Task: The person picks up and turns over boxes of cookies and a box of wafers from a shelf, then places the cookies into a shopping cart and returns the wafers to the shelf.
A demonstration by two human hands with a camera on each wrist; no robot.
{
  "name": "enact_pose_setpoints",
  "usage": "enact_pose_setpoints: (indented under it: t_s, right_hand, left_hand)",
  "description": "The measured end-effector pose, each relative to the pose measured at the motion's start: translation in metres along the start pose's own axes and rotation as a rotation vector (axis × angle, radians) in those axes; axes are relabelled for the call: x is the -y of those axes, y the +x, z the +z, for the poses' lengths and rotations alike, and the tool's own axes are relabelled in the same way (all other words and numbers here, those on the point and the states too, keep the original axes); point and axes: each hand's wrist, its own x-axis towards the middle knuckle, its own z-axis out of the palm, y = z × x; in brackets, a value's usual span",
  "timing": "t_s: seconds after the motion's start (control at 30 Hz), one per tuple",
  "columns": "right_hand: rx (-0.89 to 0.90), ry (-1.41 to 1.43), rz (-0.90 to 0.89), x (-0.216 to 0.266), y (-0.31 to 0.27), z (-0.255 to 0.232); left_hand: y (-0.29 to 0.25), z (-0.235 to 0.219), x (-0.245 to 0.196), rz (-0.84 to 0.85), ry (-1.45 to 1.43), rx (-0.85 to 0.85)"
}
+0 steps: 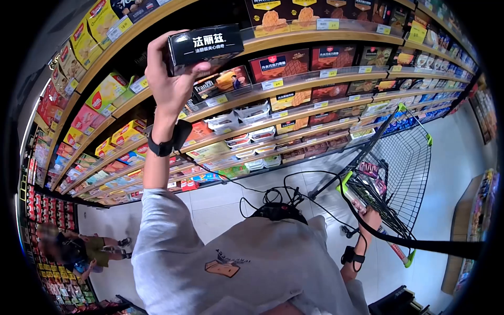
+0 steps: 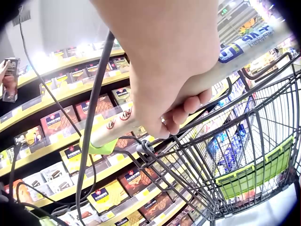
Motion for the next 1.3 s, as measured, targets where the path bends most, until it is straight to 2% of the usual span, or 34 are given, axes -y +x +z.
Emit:
enact_pose_setpoints:
  t_s: [0.07,0.1,0.17,0.2,0.27,0.33,0.4,0.47,0.5,0.53,0.6,0.63,0.77,0.9,1.07,1.13,1.2,1.27,1.3]
  right_hand:
    - [-0.029,-0.007,-0.015,0.006,-0.003,-0.007]
    - [-0.015,-0.003,-0.018,0.004,-0.003,-0.007]
    - [0.041,-0.008,0.018,-0.005,0.0,0.005]
    - [-0.036,-0.021,-0.067,-0.015,-0.001,0.014]
    - [-0.013,-0.015,-0.058,-0.011,-0.003,0.008]
    - [-0.017,-0.038,-0.065,-0.008,-0.005,0.004]
    - [-0.022,-0.045,-0.062,-0.006,-0.007,0.006]
    - [-0.085,-0.069,-0.105,-0.009,-0.009,0.011]
    - [-0.045,-0.063,-0.082,-0.01,-0.008,0.012]
    - [-0.004,-0.054,-0.057,-0.007,-0.007,0.007]
    - [0.002,-0.021,-0.033,0.0,-0.009,-0.002]
    - [-0.044,-0.02,-0.04,0.0,-0.009,0.0]
    - [-0.104,-0.023,-0.057,0.003,-0.009,0.0]
    - [-0.14,-0.027,-0.062,0.004,-0.009,0.001]
    - [-0.154,-0.037,-0.07,0.001,-0.01,0.006]
    - [-0.161,-0.049,-0.079,0.001,-0.01,0.006]
    - [-0.167,-0.053,-0.095,0.002,-0.01,0.004]
    - [-0.163,-0.056,-0.077,0.005,-0.01,0.001]
    - [-0.159,-0.057,-0.062,0.007,-0.01,0.0]
  left_hand:
    - [-0.005,0.007,-0.015,-0.246,-0.279,0.159]
    - [-0.005,0.01,-0.022,-0.301,-0.324,0.286]
    - [-0.007,0.017,-0.015,-0.272,-0.216,0.568]
    - [-0.009,0.023,-0.009,-0.261,-0.158,0.714]
    - [-0.025,0.037,0.008,-0.014,-0.042,0.905]
    - [-0.039,0.048,0.004,0.074,-0.031,0.92]
    - [-0.041,0.051,-0.003,0.086,-0.006,0.899]
    - [-0.044,0.051,-0.002,0.077,-0.076,0.602]
    - [-0.045,0.05,-0.004,0.002,-0.108,0.452]
    - [-0.047,0.048,-0.011,-0.179,-0.155,0.374]
    - [-0.06,0.056,-0.008,-0.374,-0.487,0.097]
    - [-0.064,0.058,-0.004,-0.357,-0.539,0.029]
    - [-0.075,0.059,-0.004,-0.37,-0.602,-0.086]
    - [-0.081,0.061,-0.006,-0.324,-0.705,-0.105]
    - [-0.098,0.063,-0.004,-0.324,-0.686,-0.097]
    - [-0.102,0.065,-0.012,-0.436,-0.803,-0.15]
    - [-0.112,0.066,-0.009,-0.432,-0.804,-0.142]
    - [-0.119,0.067,-0.014,-0.649,-1.077,-0.243]
    - [-0.127,0.068,-0.01,-0.666,-1.191,-0.243]
